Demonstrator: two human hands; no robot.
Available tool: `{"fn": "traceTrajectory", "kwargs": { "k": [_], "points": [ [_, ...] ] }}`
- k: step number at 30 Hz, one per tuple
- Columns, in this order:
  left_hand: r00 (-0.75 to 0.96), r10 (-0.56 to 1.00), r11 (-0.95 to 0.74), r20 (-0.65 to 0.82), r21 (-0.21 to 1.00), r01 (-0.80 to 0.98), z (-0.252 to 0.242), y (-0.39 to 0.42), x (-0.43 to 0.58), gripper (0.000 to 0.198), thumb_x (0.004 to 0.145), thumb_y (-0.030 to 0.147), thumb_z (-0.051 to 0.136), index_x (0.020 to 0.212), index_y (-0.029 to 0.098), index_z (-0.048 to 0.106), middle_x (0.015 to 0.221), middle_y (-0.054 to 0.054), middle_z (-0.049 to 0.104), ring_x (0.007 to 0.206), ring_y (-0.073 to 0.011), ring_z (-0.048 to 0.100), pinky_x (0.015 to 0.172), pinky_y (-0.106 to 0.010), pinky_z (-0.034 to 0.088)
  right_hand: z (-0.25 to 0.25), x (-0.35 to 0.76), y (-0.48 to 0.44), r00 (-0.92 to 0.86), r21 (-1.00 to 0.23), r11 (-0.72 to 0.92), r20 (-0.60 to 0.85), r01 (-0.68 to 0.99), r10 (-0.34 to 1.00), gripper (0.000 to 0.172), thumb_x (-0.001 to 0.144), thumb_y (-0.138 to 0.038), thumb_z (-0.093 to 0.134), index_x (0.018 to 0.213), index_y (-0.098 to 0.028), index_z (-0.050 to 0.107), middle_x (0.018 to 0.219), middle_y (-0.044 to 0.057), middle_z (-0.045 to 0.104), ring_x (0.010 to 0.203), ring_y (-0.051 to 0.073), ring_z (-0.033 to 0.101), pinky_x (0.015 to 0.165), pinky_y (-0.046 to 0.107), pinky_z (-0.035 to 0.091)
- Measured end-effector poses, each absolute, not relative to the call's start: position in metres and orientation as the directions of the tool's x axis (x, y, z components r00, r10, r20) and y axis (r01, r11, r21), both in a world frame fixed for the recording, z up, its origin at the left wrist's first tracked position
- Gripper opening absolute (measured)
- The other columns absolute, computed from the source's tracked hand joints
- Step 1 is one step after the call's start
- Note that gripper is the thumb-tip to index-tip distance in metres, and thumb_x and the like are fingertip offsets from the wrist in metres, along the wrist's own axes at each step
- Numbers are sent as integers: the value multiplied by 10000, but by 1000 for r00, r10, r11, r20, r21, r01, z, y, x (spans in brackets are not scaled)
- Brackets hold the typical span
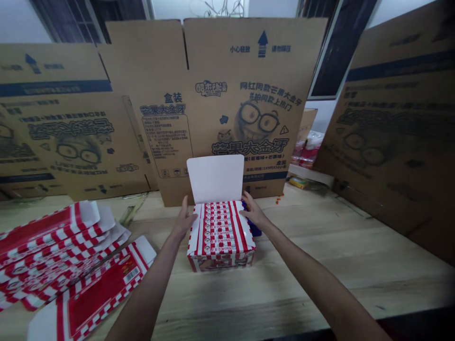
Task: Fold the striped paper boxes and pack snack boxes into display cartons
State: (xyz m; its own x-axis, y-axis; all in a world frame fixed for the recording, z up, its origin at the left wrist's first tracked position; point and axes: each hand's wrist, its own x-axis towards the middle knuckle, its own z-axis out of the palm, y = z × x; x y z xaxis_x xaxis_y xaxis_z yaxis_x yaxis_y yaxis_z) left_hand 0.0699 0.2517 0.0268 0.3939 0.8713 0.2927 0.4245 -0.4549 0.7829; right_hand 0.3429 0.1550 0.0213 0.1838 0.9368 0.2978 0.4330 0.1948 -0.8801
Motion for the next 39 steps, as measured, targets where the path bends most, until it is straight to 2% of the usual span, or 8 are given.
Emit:
{"fn": "traceTrajectory", "kwargs": {
  "k": [2, 6, 11, 16, 19, 25, 30, 39],
  "points": [
    [429, 858, -443, 283, 830, 340, 31, 253, 70, 737, 752, 185, 485, 1442, 184, 224, 1399, -115, 463, 1303, -243, 422, 1016, -391, 418, 26, 345, 155, 122, -900, 225, 288, 372, 950, 715, 732, -333, 601, 1373, -194, 316, 1373, 144, 481, 1266, 274, 445, 1043, 460, 348],
    [503, 838, -392, 211, 875, 285, 44, 260, 63, 424, 757, 278, 457, 1121, 141, 627, 1209, -125, 640, 1133, -277, 581, 946, -418, 470, 32, 353, 153, 86, -903, 196, 246, 381, 966, 462, 760, -502, 577, 1103, -194, 585, 1281, 134, 568, 1144, 283, 553, 971, 462, 421],
    [574, 812, -372, 102, 849, 376, 60, 259, 51, 400, 764, 460, 520, 983, 184, 710, 1259, -113, 622, 1250, -337, 486, 1043, -505, 355, 47, 360, 143, -4, -883, 150, 166, 445, 986, 457, 806, -574, 498, 957, -190, 694, 1331, 124, 551, 1261, 306, 469, 1068, 487, 320],
    [649, 756, -592, 87, 513, 621, 64, 206, 60, 599, 766, 513, 597, 1244, 153, 564, 1472, -180, 370, 1415, -397, 153, 1084, -660, 24, 61, 330, 109, -53, -556, 106, 111, 824, 992, 661, 799, -501, 602, 1360, -175, 477, 1511, 140, 314, 1419, 345, 173, 1129, 566, 137],
    [724, 689, -706, 29, 256, 661, 61, 168, 61, 499, 925, 405, 378, 1355, 165, 454, 1500, -190, 313, 1418, -375, 166, 1052, -697, 106, 60, 308, 84, -187, -461, 208, 92, 863, 978, 534, 931, -441, 417, 1417, -221, 400, 1545, 80, 245, 1444, 287, 102, 1146, 529, 144],
    [830, 557, -810, -37, 200, 552, 61, 150, 42, 864, 811, 700, 419, 1488, 219, 181, 1567, -158, 97, 1424, -397, 89, 1067, -620, 233, 55, 299, 61, -290, -531, 265, 38, 805, 956, 898, 752, -665, 583, 1471, -225, 276, 1569, 92, 128, 1443, 335, -4, 1142, 537, 165],
    [847, 531, -846, 11, 69, 529, 54, 154, 41, 878, 808, 725, 393, 1486, 205, 195, 1559, -163, 143, 1423, -379, 126, 1099, -533, 258, 50, 303, 64, -309, -504, 283, 35, 816, 951, 993, 684, -680, 643, 1470, -192, 281, 1560, 134, 151, 1437, 360, 17, 1133, 551, 197],
    [842, 507, -846, 187, -82, 527, 37, 151, 40, 701, 868, 581, 465, 1419, 161, 358, 1483, -178, 354, 1380, -341, 298, 1067, -476, 355, 37, 293, 54, -366, -196, 441, 325, 876, 872, 674, 857, -367, 615, 1441, -163, 346, 1466, 148, 390, 1400, 311, 262, 1093, 494, 351]
  ]
}}
